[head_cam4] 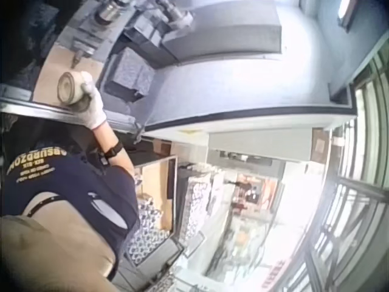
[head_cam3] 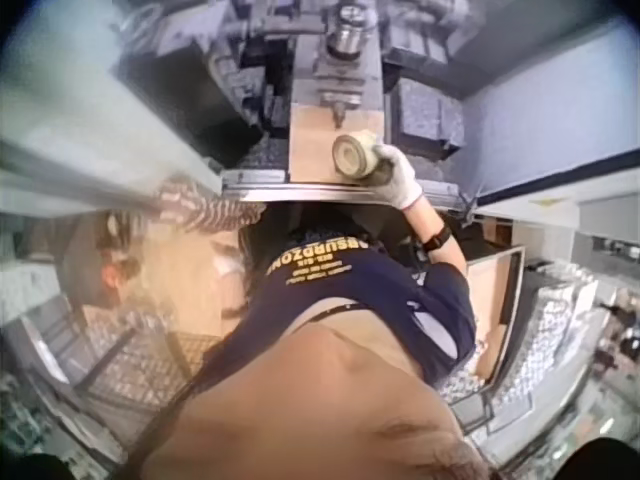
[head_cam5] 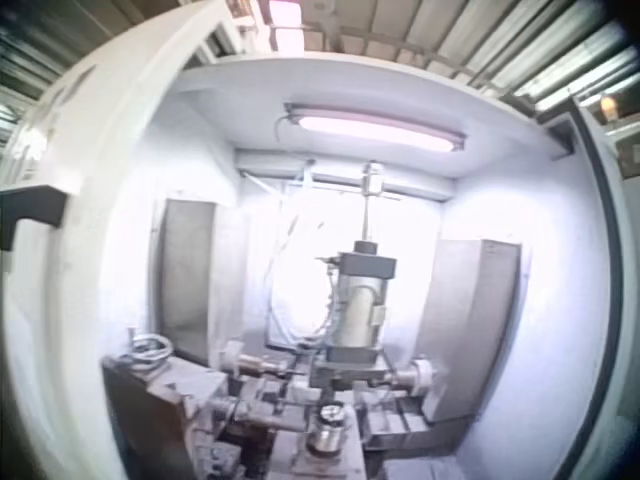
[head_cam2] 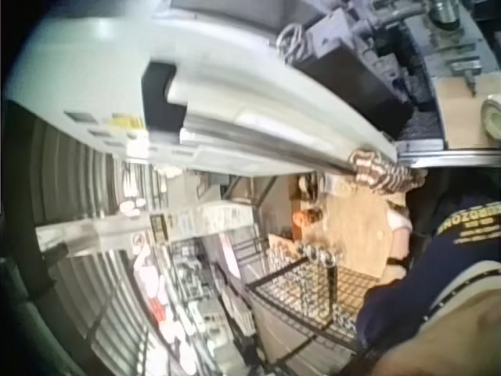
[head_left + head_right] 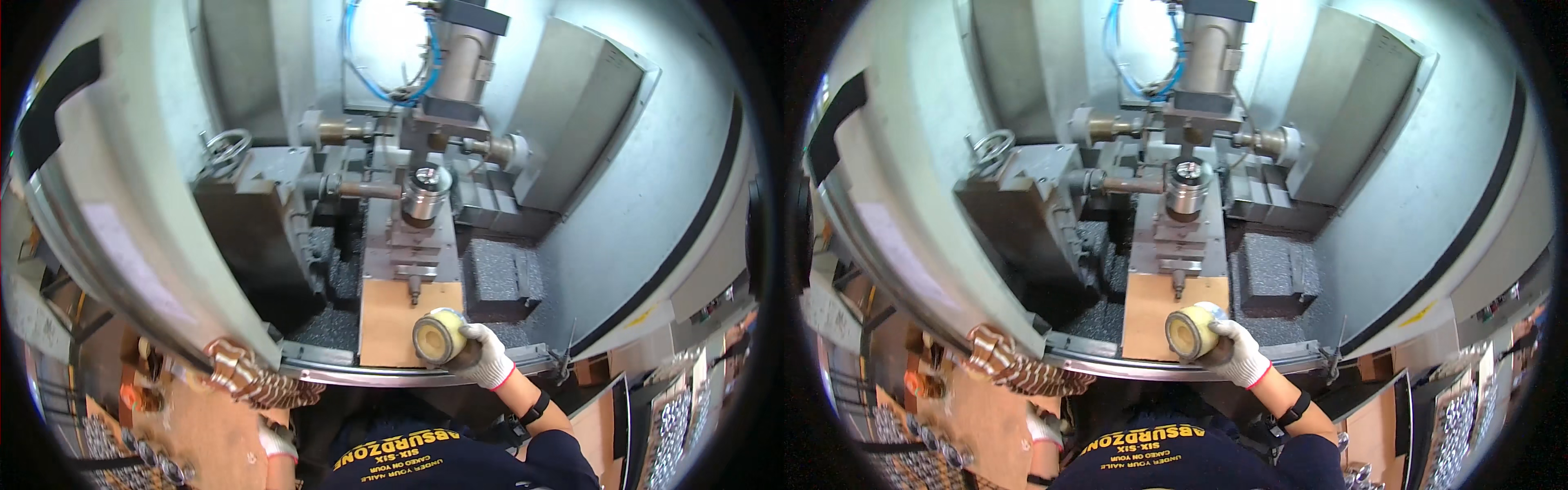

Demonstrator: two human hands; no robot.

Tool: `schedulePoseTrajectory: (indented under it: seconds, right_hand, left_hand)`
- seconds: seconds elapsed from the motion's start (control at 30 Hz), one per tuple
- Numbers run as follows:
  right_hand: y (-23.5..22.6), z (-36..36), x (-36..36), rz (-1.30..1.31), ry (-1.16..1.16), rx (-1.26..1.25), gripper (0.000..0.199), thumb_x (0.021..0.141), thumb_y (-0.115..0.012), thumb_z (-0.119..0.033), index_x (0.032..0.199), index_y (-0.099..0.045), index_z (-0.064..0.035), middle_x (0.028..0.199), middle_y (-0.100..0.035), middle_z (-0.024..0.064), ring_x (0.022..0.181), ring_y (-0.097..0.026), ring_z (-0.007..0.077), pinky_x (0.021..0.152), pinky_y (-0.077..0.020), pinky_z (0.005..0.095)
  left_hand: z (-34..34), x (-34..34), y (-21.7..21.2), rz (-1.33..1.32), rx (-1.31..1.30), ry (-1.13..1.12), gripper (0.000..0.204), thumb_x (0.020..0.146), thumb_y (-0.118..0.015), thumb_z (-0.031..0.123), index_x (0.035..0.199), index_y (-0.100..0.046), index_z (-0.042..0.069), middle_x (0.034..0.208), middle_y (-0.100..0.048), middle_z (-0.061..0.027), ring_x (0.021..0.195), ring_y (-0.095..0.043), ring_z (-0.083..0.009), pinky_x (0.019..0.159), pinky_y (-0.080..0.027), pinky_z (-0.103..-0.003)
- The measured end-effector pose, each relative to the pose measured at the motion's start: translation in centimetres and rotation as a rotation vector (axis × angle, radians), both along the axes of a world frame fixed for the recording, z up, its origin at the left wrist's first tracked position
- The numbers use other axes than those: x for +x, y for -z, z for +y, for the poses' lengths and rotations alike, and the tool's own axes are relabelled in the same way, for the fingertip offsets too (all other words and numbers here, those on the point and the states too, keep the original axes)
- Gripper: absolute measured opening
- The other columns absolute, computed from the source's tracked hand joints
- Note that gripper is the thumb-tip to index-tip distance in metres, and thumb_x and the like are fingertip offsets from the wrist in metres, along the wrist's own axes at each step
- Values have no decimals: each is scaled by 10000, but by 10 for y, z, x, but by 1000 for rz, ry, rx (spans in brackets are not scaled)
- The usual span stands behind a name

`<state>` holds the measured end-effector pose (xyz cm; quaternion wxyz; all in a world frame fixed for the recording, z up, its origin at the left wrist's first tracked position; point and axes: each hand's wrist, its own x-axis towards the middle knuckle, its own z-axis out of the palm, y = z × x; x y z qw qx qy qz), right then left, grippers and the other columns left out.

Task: Machining, measuring, and organizing metal pistons in a factory setting.

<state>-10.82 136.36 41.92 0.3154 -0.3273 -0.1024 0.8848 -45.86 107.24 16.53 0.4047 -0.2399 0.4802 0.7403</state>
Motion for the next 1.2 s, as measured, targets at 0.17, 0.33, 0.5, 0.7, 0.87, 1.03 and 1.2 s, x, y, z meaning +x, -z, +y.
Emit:
schedulePoseTrajectory:
  seconds: [0.17, 0.33, 0.5, 0.7, 0.87, 1.03, 1.2]
  right_hand:
    - [-39, 64, 0, -488, -1, 743, 639, 836, -690, -256, 1365, -449, 8, 1292, -583, 118, 1188, -577, 264, 1044, -434, 382]
    - [-74, 178, -47, -1359, 202, 1551, 824, 632, -833, -425, 1288, -539, -24, 1152, -648, 186, 1064, -644, 305, 937, -500, 376]
    - [-94, 239, -90, -1573, 180, 1618, 777, 580, -828, -504, 1179, -633, -49, 995, -700, 189, 945, -681, 352, 861, -543, 401]
    - [-89, 264, -98, -1604, 103, 1578, 706, 602, -790, -579, 1082, -693, -70, 933, -711, 194, 870, -700, 347, 797, -567, 404]
    - [-90, 260, -100, -1622, 105, 1585, 722, 608, -779, -600, 1084, -686, -65, 935, -709, 191, 880, -695, 346, 813, -561, 406]
    - [-94, 240, -74, -1539, 206, 1621, 795, 706, -727, -567, 1259, -553, -23, 1194, -618, 224, 1103, -597, 376, 949, -482, 439]
    - [-108, 85, 14, -1498, -17, 1623, 509, 806, -676, -388, 1168, -607, -37, 1084, -643, 197, 1013, -598, 388, 887, -482, 465]
  left_hand:
    - [51, 89, -131, 825, -154, 604, 159, 918, -608, 158, 896, -671, 14, 803, -683, -76, 661, -641, -177, 619, -512, -296]
    - [157, 105, -195, 2018, 60, 697, 192, 731, -684, 98, 921, -666, 92, 887, -669, -77, 816, -638, -281, 784, -478, -393]
    - [208, 124, -180, 2148, -164, 679, 242, 716, -695, 184, 925, -623, 88, 895, -636, -92, 859, -616, -296, 813, -472, -431]
    - [212, 124, -174, 2168, -250, 701, 272, 715, -712, 225, 929, -627, 80, 906, -638, -88, 855, -619, -284, 793, -477, -425]
    - [210, 126, -173, 2174, -278, 736, 282, 714, -716, 228, 934, -624, 77, 912, -642, -88, 846, -622, -283, 799, -479, -420]
    - [209, 130, -172, 2148, -292, 848, 286, 732, -696, 216, 975, -636, 77, 965, -659, -109, 896, -637, -310, 807, -488, -441]
    - [203, 124, -159, 2170, -198, 835, 347, 782, -681, 249, 1022, -622, 6, 960, -647, -182, 913, -623, -366, 836, -482, -480]
